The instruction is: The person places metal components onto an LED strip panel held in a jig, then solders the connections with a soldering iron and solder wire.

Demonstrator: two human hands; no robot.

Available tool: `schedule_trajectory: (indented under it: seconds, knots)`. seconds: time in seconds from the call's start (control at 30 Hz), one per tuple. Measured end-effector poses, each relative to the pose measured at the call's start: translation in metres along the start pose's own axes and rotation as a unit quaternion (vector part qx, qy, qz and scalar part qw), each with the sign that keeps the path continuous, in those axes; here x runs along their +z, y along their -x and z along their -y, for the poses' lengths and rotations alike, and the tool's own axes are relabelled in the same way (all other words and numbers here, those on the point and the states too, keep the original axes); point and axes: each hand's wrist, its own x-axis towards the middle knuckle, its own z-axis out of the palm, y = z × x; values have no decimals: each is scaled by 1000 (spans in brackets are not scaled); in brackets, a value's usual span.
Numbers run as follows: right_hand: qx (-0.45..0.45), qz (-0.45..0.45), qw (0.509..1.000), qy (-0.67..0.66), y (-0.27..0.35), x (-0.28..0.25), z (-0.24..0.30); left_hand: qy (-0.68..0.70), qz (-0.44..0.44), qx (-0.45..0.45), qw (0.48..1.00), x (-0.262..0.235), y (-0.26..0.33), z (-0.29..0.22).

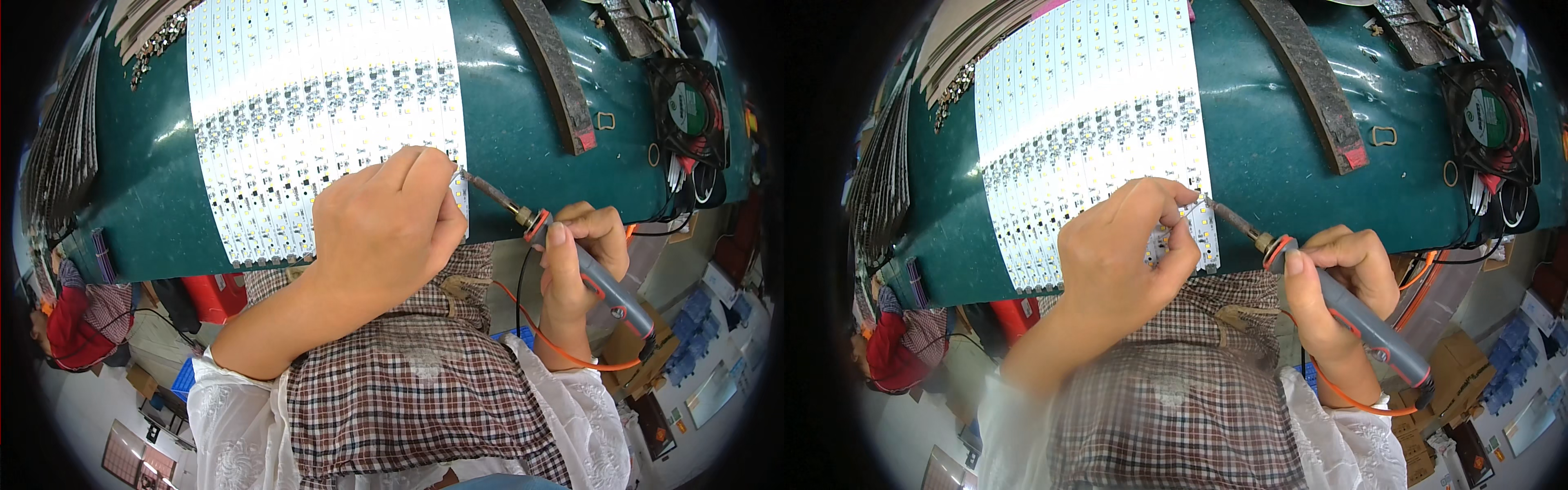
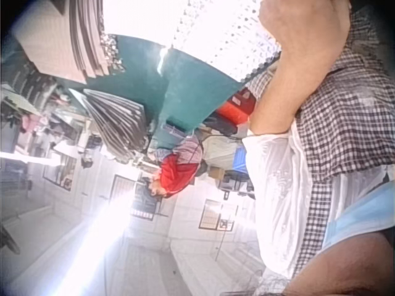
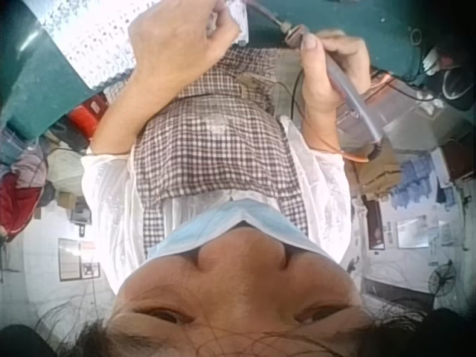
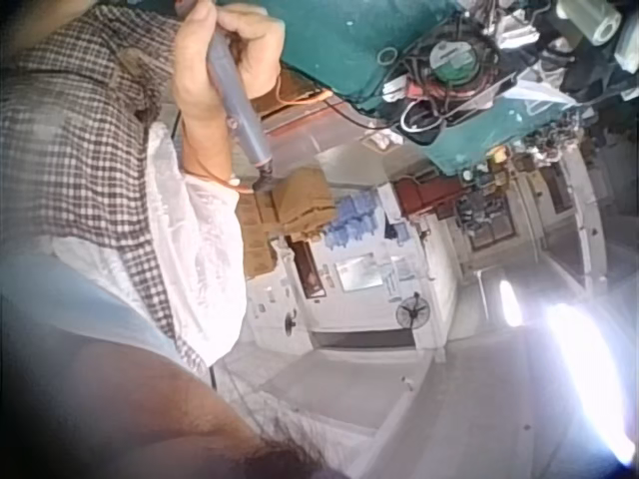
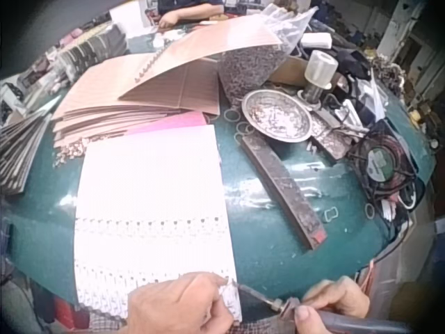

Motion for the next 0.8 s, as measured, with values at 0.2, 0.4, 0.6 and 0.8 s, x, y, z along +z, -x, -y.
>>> schedule_trajectory:
  seconds: [0.2, 0.4, 0.6, 0.8]
  knots:
    - [4, -3, 1000, -3, 1, 2, 2, -10, 11, -1, 1000, -1, 1, -1]
    - [-1, -1, 1000, 17, 2, 0, 1, -15, 9, 2, 1000, -1, 0, -1]
    - [-6, -11, 1000, 9, 3, -1, -1, -9, 6, 2, 1000, -1, 0, 0]
    - [9, -17, 1000, -3, 3, 1, 2, 1, 9, -5, 1000, 0, 0, 0]
